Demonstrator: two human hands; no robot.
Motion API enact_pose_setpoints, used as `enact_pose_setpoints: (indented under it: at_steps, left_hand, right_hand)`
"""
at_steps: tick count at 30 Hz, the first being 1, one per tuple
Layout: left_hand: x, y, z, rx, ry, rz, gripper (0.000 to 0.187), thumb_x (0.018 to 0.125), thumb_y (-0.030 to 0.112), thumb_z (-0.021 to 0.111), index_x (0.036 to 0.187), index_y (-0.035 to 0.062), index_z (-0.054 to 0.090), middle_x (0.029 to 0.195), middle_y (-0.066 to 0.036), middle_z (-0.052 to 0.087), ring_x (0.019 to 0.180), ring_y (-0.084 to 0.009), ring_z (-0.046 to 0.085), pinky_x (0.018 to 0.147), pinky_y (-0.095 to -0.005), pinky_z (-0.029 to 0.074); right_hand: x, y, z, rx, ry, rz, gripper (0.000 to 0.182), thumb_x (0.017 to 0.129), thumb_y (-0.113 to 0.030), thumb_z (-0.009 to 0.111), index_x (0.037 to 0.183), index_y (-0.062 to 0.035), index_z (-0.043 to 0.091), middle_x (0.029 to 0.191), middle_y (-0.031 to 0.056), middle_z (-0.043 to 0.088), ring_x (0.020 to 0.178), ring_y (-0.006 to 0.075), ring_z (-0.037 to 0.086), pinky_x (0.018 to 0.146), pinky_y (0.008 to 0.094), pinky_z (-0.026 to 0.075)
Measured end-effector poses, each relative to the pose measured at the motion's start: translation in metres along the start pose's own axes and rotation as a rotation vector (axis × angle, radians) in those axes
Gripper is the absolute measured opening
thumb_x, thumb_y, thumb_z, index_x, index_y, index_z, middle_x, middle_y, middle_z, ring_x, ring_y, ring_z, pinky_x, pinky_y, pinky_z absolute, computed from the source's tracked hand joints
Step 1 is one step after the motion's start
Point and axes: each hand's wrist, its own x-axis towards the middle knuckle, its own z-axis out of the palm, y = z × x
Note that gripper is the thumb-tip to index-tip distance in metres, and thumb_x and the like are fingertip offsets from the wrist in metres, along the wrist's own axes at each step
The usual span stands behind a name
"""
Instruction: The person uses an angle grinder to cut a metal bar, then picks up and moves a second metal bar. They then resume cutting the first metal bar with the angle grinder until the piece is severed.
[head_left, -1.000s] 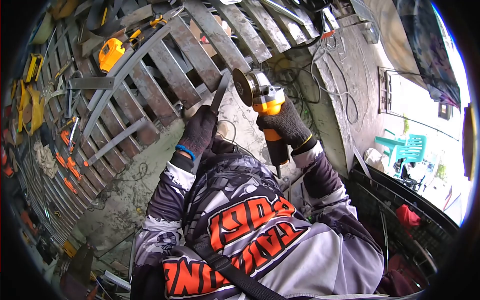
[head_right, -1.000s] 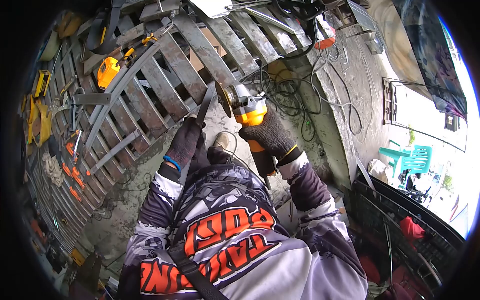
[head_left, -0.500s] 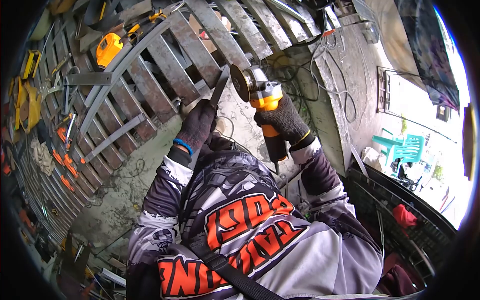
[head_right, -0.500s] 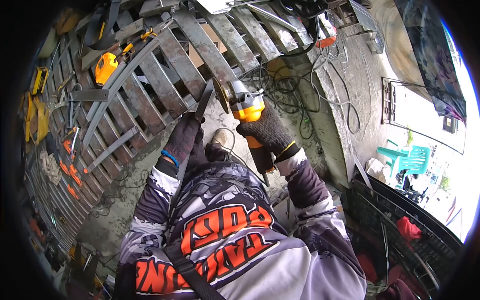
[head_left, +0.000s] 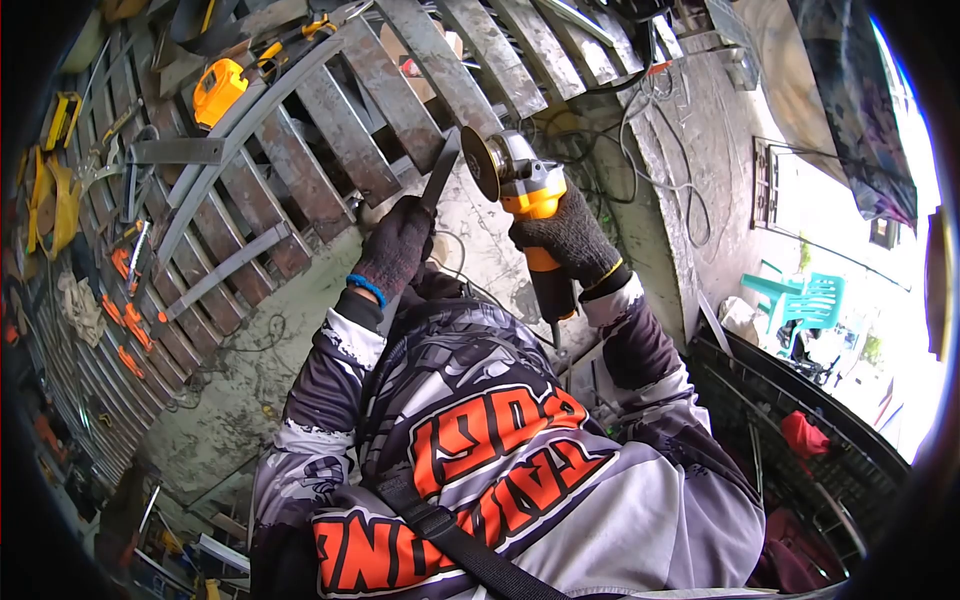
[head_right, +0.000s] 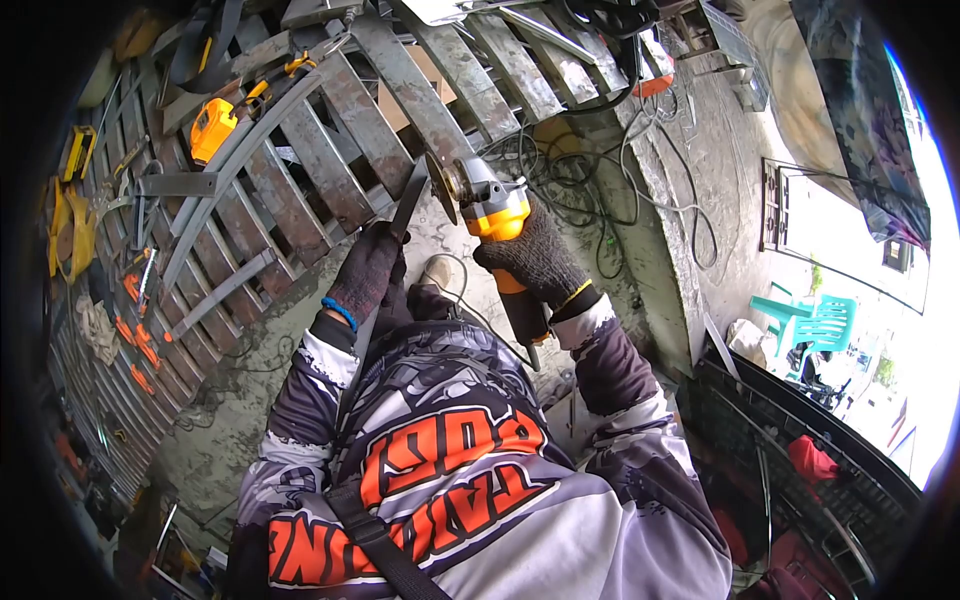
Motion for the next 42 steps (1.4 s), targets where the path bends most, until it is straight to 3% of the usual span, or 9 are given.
enact_pose_setpoints:
  at_steps: [13, 15, 18, 24, 42]
  left_hand:
    - [-0.002, 0.001, -0.001, 0.024, 0.003, -0.038, 0.030, 0.113, 0.038, 0.048, 0.113, 0.0109, 0.062, 0.076, 0.003, 0.055, 0.062, -0.0079, 0.051, 0.052, -0.0266, 0.042]
    - [0.003, -0.008, -0.003, 0.124, 0.027, 0.006, 0.038, 0.109, 0.042, 0.050, 0.118, 0.0086, 0.067, 0.090, -0.012, 0.071, 0.083, -0.0290, 0.069, 0.079, -0.0424, 0.053]
    - [0.004, -0.011, -0.004, 0.172, 0.033, 0.017, 0.039, 0.109, 0.042, 0.050, 0.120, 0.0088, 0.067, 0.095, -0.013, 0.072, 0.088, -0.0327, 0.070, 0.083, -0.0445, 0.054]
    - [0.000, 0.000, -0.004, 0.148, 0.014, -0.071, 0.038, 0.109, 0.042, 0.050, 0.118, 0.0094, 0.067, 0.089, -0.012, 0.072, 0.082, -0.0312, 0.070, 0.078, -0.0435, 0.054]
    - [0.001, -0.002, -0.001, 0.133, 0.042, -0.018, 0.038, 0.110, 0.045, 0.050, 0.108, 0.0114, 0.068, 0.081, -0.009, 0.070, 0.073, -0.0266, 0.069, 0.070, -0.0408, 0.053]
  right_hand:
    - [0.000, -0.001, -0.001, -0.004, -0.011, 0.039, 0.056, 0.071, 0.002, 0.083, 0.122, -0.0037, 0.060, 0.094, 0.0071, 0.069, 0.075, 0.0176, 0.070, 0.069, 0.0330, 0.060]
    - [0.000, -0.004, 0.000, 0.000, -0.009, 0.047, 0.057, 0.071, 0.002, 0.083, 0.123, -0.0036, 0.061, 0.094, 0.0070, 0.069, 0.076, 0.0178, 0.070, 0.070, 0.0330, 0.061]
    - [-0.001, -0.006, 0.000, -0.016, -0.014, 0.033, 0.056, 0.071, 0.001, 0.083, 0.122, -0.0034, 0.061, 0.095, 0.0069, 0.070, 0.076, 0.0180, 0.070, 0.070, 0.0332, 0.061]
    - [0.000, -0.002, 0.000, 0.005, -0.005, 0.017, 0.054, 0.071, 0.001, 0.082, 0.121, -0.0032, 0.062, 0.093, 0.0071, 0.070, 0.075, 0.0182, 0.071, 0.070, 0.0335, 0.061]
    - [0.003, 0.000, -0.002, -0.041, 0.003, 0.024, 0.058, 0.070, 0.002, 0.083, 0.123, -0.0035, 0.061, 0.094, 0.0065, 0.069, 0.076, 0.0181, 0.071, 0.070, 0.0333, 0.061]
